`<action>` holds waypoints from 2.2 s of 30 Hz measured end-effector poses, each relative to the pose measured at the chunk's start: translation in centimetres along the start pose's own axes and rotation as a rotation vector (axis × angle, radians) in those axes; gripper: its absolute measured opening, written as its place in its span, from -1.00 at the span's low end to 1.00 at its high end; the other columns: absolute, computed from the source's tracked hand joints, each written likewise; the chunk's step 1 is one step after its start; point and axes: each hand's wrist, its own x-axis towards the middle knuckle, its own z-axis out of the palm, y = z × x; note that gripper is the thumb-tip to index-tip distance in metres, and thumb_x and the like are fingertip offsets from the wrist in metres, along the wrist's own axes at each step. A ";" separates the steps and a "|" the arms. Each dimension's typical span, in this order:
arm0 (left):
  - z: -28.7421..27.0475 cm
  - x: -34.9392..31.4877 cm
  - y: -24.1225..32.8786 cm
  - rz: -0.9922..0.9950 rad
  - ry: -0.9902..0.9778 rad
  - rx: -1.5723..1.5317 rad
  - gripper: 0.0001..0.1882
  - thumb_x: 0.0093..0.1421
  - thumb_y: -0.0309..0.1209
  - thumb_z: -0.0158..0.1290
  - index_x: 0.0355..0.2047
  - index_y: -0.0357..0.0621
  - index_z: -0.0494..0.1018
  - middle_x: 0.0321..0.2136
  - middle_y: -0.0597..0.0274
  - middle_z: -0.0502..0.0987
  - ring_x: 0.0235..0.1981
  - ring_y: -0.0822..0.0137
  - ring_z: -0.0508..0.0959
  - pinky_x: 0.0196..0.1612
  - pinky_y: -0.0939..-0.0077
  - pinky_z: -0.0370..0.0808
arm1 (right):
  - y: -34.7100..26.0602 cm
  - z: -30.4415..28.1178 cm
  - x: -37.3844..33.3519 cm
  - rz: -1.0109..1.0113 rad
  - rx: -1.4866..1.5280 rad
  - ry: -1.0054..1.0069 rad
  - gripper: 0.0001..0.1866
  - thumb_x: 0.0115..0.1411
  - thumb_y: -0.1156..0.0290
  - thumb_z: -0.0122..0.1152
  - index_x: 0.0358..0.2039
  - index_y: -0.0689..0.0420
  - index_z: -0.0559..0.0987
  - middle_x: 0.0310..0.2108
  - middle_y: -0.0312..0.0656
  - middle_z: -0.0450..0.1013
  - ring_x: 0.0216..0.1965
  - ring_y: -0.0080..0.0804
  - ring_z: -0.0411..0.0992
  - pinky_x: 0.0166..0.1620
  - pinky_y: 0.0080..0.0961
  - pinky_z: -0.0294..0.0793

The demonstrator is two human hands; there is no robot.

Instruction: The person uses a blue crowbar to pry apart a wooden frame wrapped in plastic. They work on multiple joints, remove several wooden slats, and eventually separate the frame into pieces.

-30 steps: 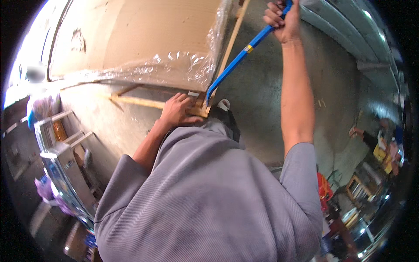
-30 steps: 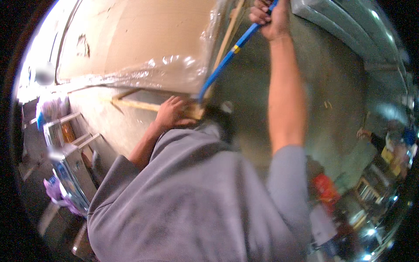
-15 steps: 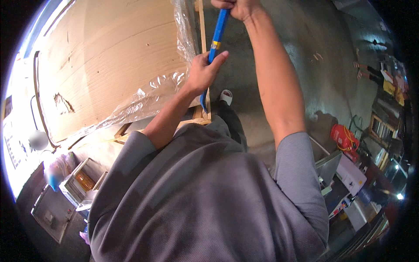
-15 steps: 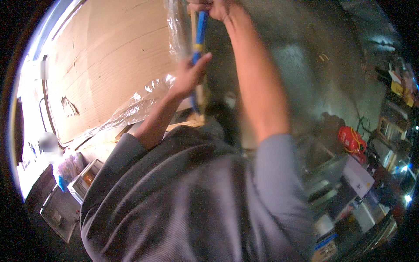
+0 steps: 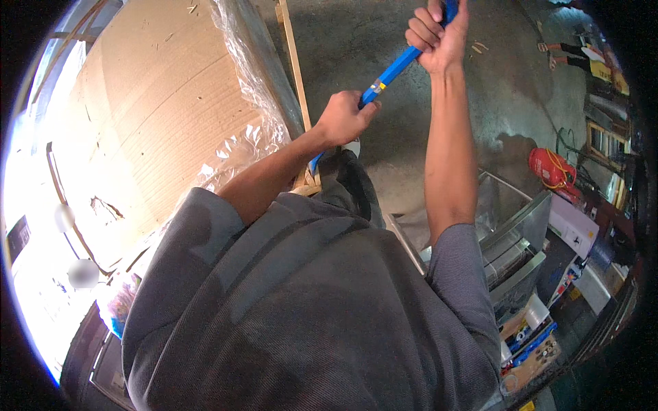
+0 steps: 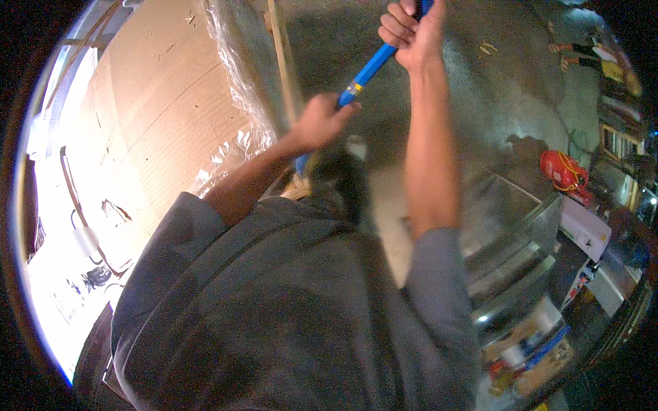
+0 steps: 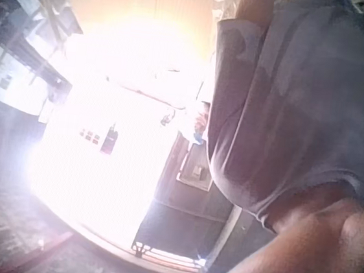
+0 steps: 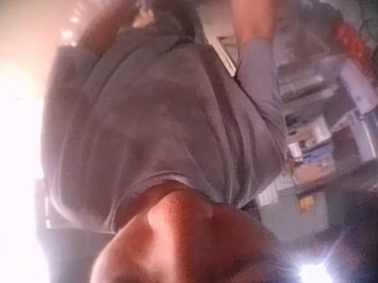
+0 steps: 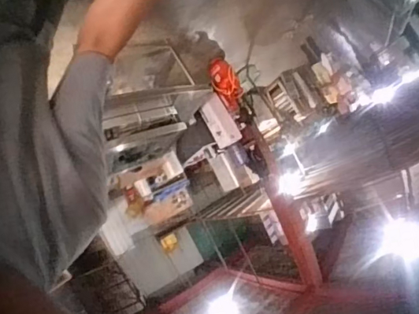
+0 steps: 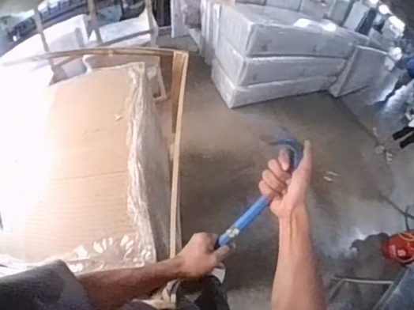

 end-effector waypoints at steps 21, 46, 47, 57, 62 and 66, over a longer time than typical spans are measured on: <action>-1.8 -5.4 0.7 0.044 0.082 -0.254 -0.75 0.22 -0.32 0.12 -0.48 -0.27 0.46 -0.67 0.34 0.42 -0.66 0.46 0.39 -0.58 0.44 0.31 | 0.4 10.5 -5.7 -0.053 -0.102 0.143 -0.45 0.31 -0.29 -0.05 -0.50 -0.05 0.32 -0.77 -0.50 0.02 -0.80 -0.70 0.00 -0.73 -0.69 -0.05; -2.6 1.6 -2.0 -0.242 0.016 -0.530 -0.72 0.13 -0.35 0.06 -0.70 -0.08 0.32 -0.78 0.40 0.29 -0.77 0.52 0.27 -0.68 0.47 0.14 | 3.9 6.4 6.2 -0.083 -0.418 0.361 -0.38 0.20 -0.35 0.07 -0.60 -0.07 0.24 -0.80 -0.51 -0.05 -0.85 -0.65 -0.05 -0.76 -0.60 -0.10; -2.2 2.0 -1.7 -0.260 0.024 -0.500 -0.72 0.13 -0.36 0.06 -0.69 -0.09 0.33 -0.78 0.40 0.29 -0.77 0.52 0.27 -0.68 0.47 0.14 | 3.4 5.3 6.1 -0.070 -0.380 0.336 -0.38 0.21 -0.34 0.07 -0.61 -0.08 0.22 -0.80 -0.52 -0.07 -0.85 -0.66 -0.07 -0.76 -0.60 -0.12; 0.9 4.5 -1.8 -0.346 0.047 -0.322 -0.69 0.07 -0.32 0.05 -0.71 -0.25 0.35 -0.76 0.35 0.31 -0.70 0.47 0.28 -0.62 0.38 0.20 | 2.2 -0.8 5.7 -0.044 -0.154 0.371 -0.40 0.25 -0.31 0.04 -0.65 -0.11 0.20 -0.80 -0.51 -0.08 -0.85 -0.64 -0.09 -0.75 -0.59 -0.18; 2.1 5.1 -1.4 -0.371 0.094 -0.230 -0.68 0.07 -0.31 0.03 -0.71 -0.26 0.32 -0.74 0.32 0.31 -0.67 0.47 0.27 -0.59 0.34 0.23 | 1.7 -2.7 5.4 -0.028 -0.098 0.311 -0.38 0.27 -0.31 -0.01 -0.67 -0.10 0.19 -0.81 -0.49 -0.08 -0.85 -0.63 -0.10 -0.74 -0.58 -0.19; 3.0 5.5 -1.6 -0.346 0.093 -0.174 -0.68 0.06 -0.32 0.04 -0.71 -0.27 0.31 -0.72 0.30 0.32 -0.64 0.46 0.28 -0.56 0.33 0.26 | 1.6 -4.3 4.8 -0.056 -0.082 0.350 -0.37 0.27 -0.31 -0.01 -0.70 -0.10 0.18 -0.81 -0.48 -0.08 -0.84 -0.62 -0.11 -0.73 -0.56 -0.19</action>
